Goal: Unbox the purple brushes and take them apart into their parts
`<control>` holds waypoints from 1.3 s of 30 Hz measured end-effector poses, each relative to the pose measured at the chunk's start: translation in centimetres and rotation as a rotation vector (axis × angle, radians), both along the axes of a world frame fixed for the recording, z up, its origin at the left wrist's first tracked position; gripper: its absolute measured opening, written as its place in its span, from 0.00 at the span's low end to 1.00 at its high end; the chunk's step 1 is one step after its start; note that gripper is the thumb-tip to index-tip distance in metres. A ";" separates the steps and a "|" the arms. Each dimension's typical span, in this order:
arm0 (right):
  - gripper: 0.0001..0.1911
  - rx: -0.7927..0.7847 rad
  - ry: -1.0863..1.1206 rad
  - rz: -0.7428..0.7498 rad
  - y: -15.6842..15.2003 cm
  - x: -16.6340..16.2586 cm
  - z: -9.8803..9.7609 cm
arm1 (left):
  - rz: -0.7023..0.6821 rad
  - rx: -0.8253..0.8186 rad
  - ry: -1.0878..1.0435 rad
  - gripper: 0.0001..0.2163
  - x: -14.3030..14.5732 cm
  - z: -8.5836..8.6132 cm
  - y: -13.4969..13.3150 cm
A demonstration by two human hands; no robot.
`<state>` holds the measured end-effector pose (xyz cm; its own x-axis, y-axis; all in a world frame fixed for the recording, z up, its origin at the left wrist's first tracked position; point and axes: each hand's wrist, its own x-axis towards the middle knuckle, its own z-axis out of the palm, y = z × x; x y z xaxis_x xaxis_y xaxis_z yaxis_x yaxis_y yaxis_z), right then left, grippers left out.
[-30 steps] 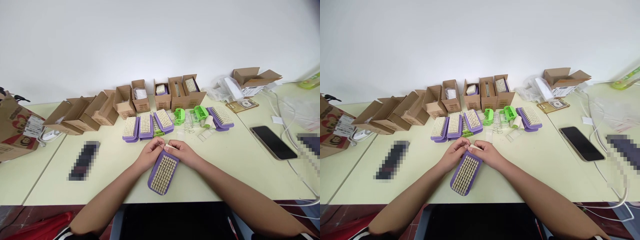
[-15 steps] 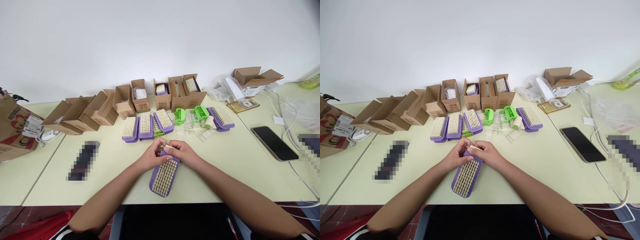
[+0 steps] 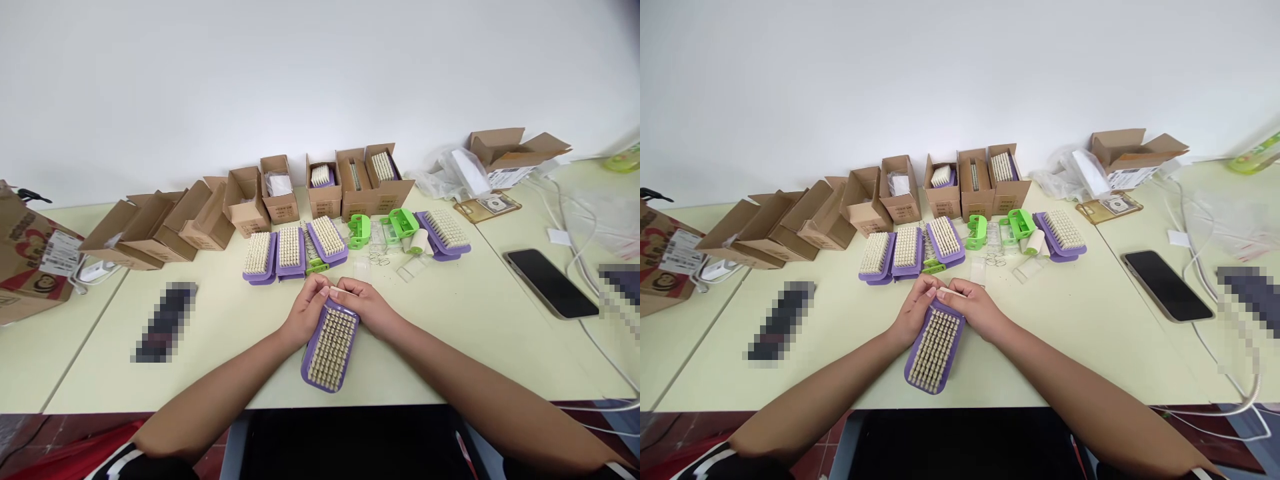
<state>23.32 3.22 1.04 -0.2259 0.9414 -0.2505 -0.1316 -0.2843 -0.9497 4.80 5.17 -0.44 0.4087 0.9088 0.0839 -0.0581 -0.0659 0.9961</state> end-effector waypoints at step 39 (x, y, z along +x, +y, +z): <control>0.30 0.008 0.044 0.080 0.0 0.8 -1.5 | -0.334 -0.146 -0.039 0.22 -2.4 -0.2 1.3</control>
